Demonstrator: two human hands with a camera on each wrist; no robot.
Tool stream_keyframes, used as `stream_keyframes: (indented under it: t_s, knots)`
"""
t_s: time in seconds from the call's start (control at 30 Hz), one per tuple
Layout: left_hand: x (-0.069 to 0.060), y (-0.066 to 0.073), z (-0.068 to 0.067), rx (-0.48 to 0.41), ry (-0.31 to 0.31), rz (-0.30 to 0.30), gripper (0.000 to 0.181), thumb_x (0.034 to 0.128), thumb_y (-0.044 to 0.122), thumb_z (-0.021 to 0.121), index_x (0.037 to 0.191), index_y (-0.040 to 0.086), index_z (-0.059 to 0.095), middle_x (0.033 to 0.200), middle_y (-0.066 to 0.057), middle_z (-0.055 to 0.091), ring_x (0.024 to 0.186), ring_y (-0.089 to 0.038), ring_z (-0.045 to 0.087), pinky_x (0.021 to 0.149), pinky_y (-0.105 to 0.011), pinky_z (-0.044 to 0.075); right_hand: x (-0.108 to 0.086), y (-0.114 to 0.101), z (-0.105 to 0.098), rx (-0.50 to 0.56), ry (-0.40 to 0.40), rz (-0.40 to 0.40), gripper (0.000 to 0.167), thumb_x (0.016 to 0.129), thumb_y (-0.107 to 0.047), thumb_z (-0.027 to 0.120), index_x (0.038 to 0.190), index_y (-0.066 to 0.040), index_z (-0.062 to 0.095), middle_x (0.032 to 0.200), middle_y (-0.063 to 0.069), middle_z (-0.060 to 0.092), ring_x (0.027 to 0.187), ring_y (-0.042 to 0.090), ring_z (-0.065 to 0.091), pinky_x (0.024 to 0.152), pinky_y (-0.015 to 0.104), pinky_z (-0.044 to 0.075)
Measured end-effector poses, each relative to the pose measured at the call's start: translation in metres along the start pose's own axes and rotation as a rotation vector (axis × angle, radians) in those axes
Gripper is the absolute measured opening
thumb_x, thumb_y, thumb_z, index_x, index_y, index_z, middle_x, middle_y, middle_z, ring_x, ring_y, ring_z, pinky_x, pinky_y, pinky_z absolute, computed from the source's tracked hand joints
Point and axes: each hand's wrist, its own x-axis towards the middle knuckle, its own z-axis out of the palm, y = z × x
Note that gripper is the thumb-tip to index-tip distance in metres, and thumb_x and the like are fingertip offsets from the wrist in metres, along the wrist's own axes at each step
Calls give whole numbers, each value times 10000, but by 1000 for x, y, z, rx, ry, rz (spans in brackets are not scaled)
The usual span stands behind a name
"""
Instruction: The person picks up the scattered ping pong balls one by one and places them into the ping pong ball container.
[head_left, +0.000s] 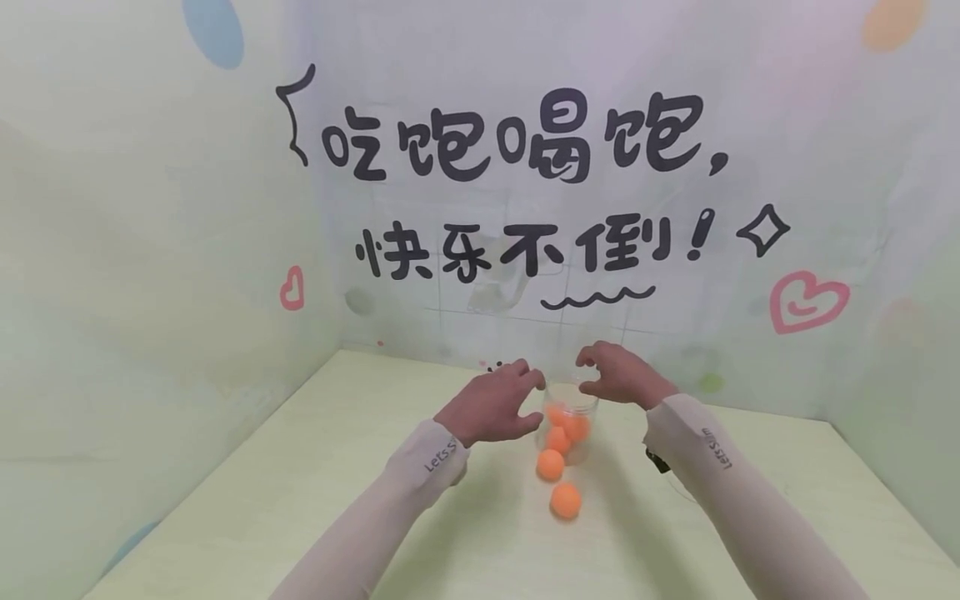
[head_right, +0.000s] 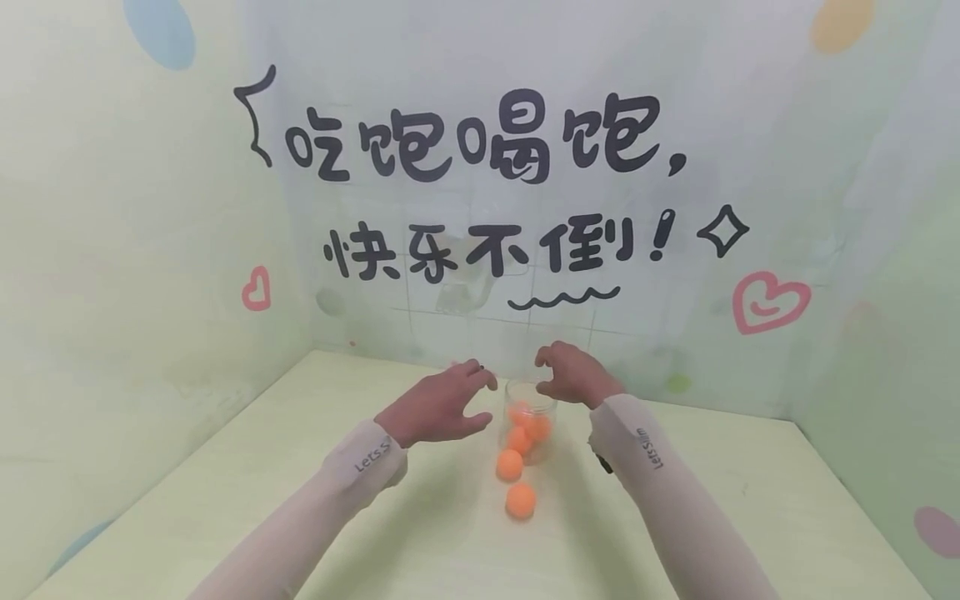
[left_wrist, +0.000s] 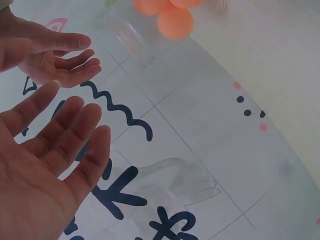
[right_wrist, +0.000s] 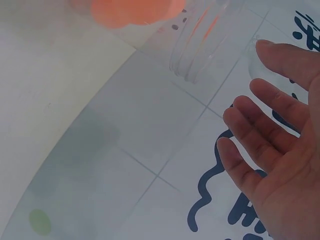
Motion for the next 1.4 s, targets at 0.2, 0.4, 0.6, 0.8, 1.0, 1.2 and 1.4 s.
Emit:
stream_keyframes:
  t_s: [0.2,0.4,0.6,0.8,1.0,1.2,1.4]
  knots:
    - [2,0,2,-9,-8,4,338,879,300,622,1179,151,585,1021,-11,563,772,-116,514,674,-242,466,-4,0,0,-5,-10,29,339,825,-154,705,1128,-19,636,1063,142,636,942,270,588,872,442,499]
    - [3,-1,4,-15,0,-6,332,877,301,622,1173,156,584,1012,-7,555,759,-118,514,663,-246,459,-9,3,1,-4,-4,25,351,827,-155,702,1139,-11,632,1083,162,636,945,272,587,878,449,496]
    - [4,-1,8,-27,-13,-14,337,875,301,627,1174,152,586,1025,-9,560,756,-115,514,662,-246,462,-19,8,2,-16,21,-3,308,813,-153,704,1089,-29,647,1026,125,638,921,263,593,853,440,501]
    - [5,-6,9,-15,-1,-7,331,869,297,629,1157,140,581,1024,-16,564,737,-114,516,673,-269,481,-33,5,0,-17,47,-43,280,811,-147,701,1062,-31,652,1002,107,634,918,272,605,841,437,504]
    - [6,-11,8,-26,19,3,322,866,274,622,1145,120,575,1008,-34,559,722,-137,524,682,-313,495,-49,1,2,-32,55,-88,302,806,-144,709,1082,-38,648,995,71,624,911,252,613,810,416,516]
    - [9,-12,18,-42,-17,-3,350,876,282,620,1185,127,568,1054,-29,561,776,-121,514,686,-285,480,-64,1,1,-34,51,-100,314,799,-145,726,1087,-56,638,1022,58,607,920,241,605,806,409,512]
    - [11,-10,29,-61,-31,-6,374,872,286,622,1207,131,564,1063,-20,552,767,-119,510,664,-271,468,-81,3,1,6,48,-85,330,797,-142,731,1098,-51,631,1044,64,597,932,249,610,825,419,506]
